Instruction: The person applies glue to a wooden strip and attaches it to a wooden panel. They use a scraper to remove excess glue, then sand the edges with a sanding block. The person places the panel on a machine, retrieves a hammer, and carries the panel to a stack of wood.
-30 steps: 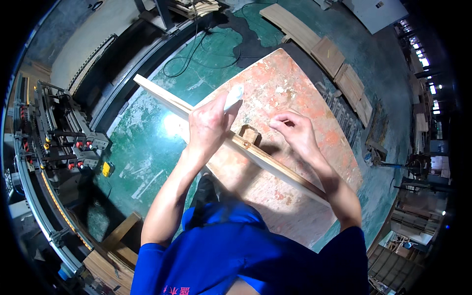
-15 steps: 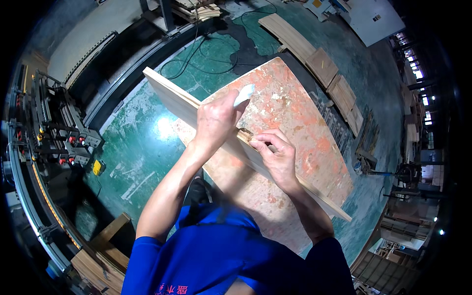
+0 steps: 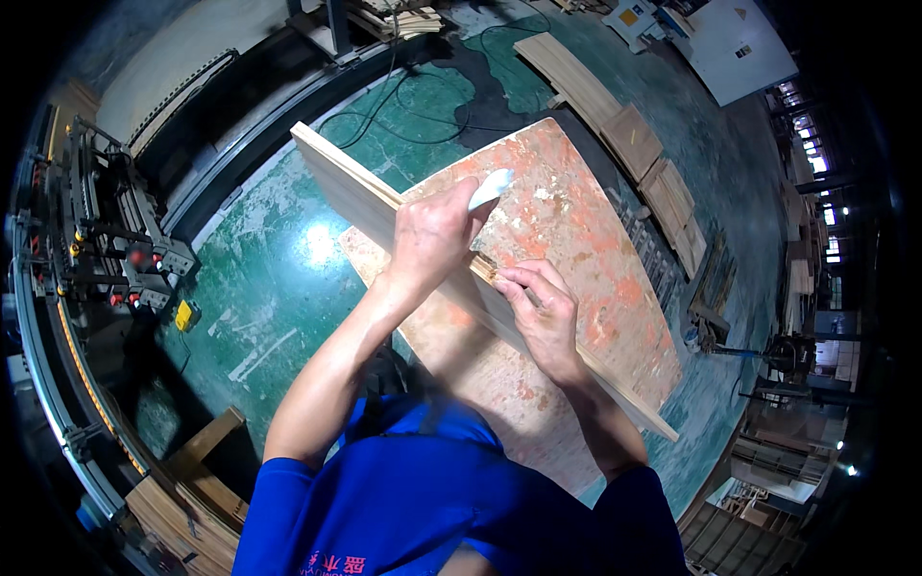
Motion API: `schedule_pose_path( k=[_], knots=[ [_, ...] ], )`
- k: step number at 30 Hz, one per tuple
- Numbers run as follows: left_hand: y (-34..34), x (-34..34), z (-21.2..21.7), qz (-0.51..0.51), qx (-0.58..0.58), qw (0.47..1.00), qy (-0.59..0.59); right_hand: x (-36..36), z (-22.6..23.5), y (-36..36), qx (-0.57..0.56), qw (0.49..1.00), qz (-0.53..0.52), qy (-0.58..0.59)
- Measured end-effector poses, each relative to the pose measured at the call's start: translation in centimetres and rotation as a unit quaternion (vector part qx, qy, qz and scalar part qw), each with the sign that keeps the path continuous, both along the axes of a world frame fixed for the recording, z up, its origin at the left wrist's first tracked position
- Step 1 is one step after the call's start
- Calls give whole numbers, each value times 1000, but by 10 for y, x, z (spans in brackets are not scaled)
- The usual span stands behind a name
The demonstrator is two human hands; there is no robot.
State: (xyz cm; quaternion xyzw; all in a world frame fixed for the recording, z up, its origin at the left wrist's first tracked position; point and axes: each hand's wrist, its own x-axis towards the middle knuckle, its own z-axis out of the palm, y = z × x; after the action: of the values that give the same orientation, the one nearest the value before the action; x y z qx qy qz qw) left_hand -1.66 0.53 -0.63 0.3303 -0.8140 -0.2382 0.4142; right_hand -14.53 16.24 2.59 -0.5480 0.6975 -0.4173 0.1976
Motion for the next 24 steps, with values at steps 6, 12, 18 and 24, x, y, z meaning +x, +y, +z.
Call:
schedule_pose_path(
  k=[6, 12, 18, 24],
  knots=[
    [1, 1, 3, 1, 8, 1000, -9, -1, -1, -1, -26, 999, 15, 30],
    [-1, 0, 0, -3, 1, 1000, 10, -1, -2, -2, -20, 1000, 5, 17],
    [0, -1, 0, 0, -2, 1000, 4, -3, -6, -2, -19, 1000, 15, 17],
    [1, -1, 3, 0, 2, 1000, 4, -1, -7, -3, -23, 1000, 15, 14]
  ],
)
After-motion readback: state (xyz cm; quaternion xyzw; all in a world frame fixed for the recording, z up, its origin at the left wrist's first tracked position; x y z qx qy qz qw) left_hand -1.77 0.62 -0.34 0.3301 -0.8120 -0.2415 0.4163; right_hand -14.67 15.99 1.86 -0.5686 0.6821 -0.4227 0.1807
